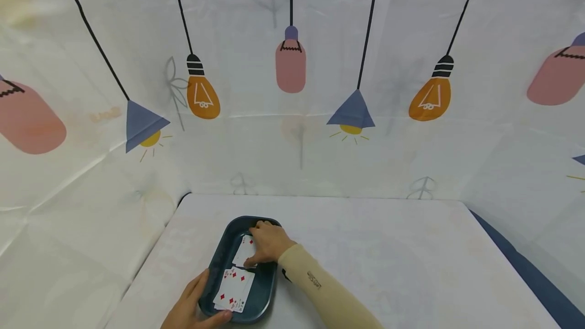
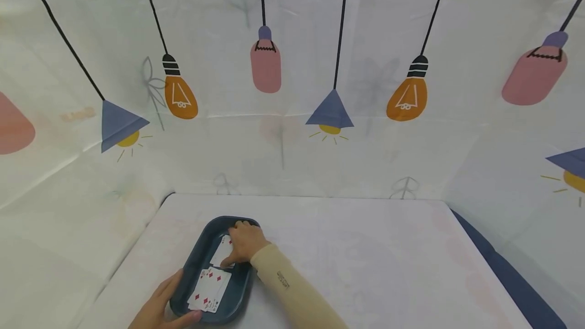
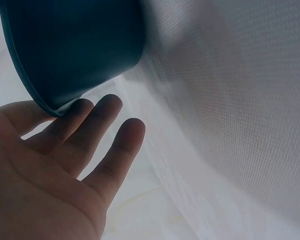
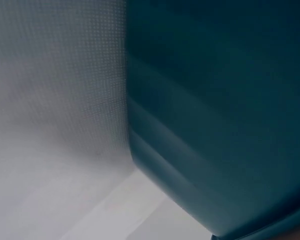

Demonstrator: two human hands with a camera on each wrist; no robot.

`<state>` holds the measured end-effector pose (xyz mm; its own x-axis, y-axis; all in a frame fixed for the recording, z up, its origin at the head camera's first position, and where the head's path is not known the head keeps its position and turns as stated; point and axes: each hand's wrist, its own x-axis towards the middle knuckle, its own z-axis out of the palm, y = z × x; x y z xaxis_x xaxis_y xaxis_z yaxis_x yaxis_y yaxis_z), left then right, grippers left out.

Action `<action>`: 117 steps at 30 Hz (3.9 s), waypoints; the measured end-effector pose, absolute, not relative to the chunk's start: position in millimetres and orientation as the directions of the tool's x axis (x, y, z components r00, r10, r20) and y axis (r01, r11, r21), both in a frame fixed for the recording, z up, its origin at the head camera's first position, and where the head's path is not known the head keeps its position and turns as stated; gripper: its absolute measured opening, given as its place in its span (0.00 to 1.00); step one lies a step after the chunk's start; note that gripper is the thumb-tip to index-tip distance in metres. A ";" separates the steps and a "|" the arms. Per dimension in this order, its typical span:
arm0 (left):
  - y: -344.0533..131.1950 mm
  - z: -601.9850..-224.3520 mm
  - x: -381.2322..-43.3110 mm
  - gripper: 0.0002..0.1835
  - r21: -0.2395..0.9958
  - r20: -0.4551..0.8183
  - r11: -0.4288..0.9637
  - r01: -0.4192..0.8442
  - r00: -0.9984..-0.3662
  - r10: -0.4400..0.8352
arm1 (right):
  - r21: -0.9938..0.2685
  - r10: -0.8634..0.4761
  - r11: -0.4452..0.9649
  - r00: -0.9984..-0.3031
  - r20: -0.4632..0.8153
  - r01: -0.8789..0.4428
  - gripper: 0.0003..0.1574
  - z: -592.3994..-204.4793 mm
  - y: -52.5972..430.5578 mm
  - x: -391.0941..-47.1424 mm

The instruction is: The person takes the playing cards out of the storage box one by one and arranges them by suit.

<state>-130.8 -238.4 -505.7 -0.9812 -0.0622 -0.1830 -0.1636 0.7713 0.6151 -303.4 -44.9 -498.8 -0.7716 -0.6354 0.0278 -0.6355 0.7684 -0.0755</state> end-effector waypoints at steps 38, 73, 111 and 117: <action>-233.2 -505.8 -131.4 0.67 0.602 -0.199 0.776 -0.190 -0.976 -0.085 | -0.086 -0.657 0.750 -0.754 0.007 -0.655 0.47 -497.0 -42.7 -305.3; -223.0 -494.9 -113.8 0.66 0.583 -0.211 0.781 -0.222 -0.970 -0.118 | -0.240 -0.661 0.732 -0.750 -0.018 -0.638 0.50 -470.0 -25.9 -289.8; -221.3 -490.5 -114.6 0.68 0.575 -0.250 0.775 -0.260 -0.959 -0.136 | -0.375 -0.667 0.657 -0.736 0.117 -0.654 0.51 -428.0 29.1 -279.0; -222.2 -492.1 -115.1 0.69 0.569 -0.258 0.778 -0.266 -0.956 -0.138 | -0.384 -0.647 0.671 -0.754 0.115 -0.634 0.52 -427.6 38.3 -277.5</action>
<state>-115.1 -222.2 -492.1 -0.9563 -0.1379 -0.2577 -0.2656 0.7780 0.5693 -277.5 38.3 -427.6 -0.7540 -0.6467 0.1154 -0.6344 0.6711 -0.3836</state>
